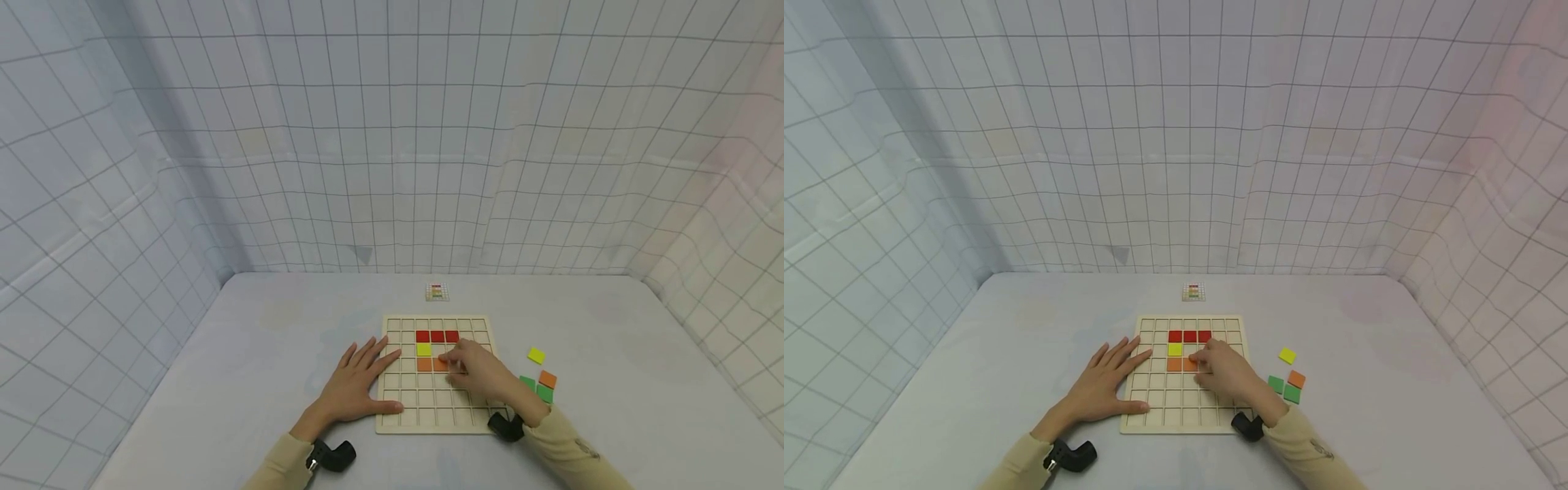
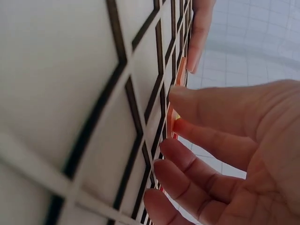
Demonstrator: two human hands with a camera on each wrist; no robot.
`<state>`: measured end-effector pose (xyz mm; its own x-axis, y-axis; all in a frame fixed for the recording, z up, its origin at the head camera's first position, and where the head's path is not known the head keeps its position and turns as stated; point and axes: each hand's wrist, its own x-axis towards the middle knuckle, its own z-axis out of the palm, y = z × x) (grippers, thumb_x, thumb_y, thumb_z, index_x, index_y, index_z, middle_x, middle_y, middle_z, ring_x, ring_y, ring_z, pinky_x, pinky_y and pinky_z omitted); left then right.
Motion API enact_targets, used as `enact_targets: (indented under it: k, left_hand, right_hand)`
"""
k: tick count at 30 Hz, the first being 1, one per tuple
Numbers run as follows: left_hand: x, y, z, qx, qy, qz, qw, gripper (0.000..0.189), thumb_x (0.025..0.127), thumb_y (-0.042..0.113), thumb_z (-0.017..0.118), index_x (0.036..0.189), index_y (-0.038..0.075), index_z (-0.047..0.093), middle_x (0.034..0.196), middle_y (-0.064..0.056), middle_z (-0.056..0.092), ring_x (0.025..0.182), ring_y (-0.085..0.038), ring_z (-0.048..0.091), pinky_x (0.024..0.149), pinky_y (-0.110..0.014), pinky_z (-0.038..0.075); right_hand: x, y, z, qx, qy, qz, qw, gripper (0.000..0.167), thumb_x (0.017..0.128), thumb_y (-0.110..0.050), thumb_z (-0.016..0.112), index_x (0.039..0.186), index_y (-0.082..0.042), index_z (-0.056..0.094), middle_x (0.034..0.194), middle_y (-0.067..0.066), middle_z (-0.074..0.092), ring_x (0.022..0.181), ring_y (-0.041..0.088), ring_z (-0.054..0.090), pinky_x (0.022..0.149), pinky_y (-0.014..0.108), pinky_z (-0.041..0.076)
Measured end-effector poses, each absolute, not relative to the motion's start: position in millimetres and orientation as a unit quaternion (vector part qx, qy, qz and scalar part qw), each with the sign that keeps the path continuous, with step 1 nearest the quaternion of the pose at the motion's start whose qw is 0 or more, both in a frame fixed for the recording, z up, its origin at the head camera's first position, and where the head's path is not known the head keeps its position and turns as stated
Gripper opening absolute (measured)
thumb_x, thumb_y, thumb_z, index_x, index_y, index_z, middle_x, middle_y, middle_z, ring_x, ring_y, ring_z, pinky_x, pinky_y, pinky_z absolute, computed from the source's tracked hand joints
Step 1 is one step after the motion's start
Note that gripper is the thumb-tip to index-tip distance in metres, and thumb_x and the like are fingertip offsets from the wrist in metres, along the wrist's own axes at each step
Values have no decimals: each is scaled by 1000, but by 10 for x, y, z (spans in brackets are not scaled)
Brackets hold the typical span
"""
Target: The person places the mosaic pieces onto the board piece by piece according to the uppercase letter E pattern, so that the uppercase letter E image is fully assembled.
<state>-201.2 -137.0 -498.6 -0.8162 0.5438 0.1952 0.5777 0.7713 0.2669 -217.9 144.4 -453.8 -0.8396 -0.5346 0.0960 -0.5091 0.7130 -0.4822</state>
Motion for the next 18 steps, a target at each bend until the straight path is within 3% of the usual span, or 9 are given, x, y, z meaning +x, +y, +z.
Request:
enact_targets:
  k: [5,12,18]
  left_hand:
    - [-2011,-1373,-4989,-298,-940,-157,54,95,76,79,49,151,25,29,157,-5,16,143,-26,12,112,-51,5]
    - [-2007,-1371,-4987,-301,-939,-158,56,95,77,79,50,151,25,29,157,-5,16,143,-26,12,112,-51,5]
    - [-2009,-1369,-4989,-300,-939,-160,54,95,76,79,49,151,25,29,157,-5,16,143,-26,12,112,-51,5]
  right_hand:
    - [-2134,1500,-4539,-316,913,-255,32,36,85,-11,71,119,0,66,92,-3,53,76,12,42,62,26,38]
    - [-2068,1606,-4522,-364,889,-279,14,20,85,-7,69,105,-2,71,91,-2,56,79,11,46,67,26,43]
    - [-2000,1732,-4499,-372,884,-282,10,19,88,-12,68,106,-5,71,93,-4,57,77,8,46,65,24,44]
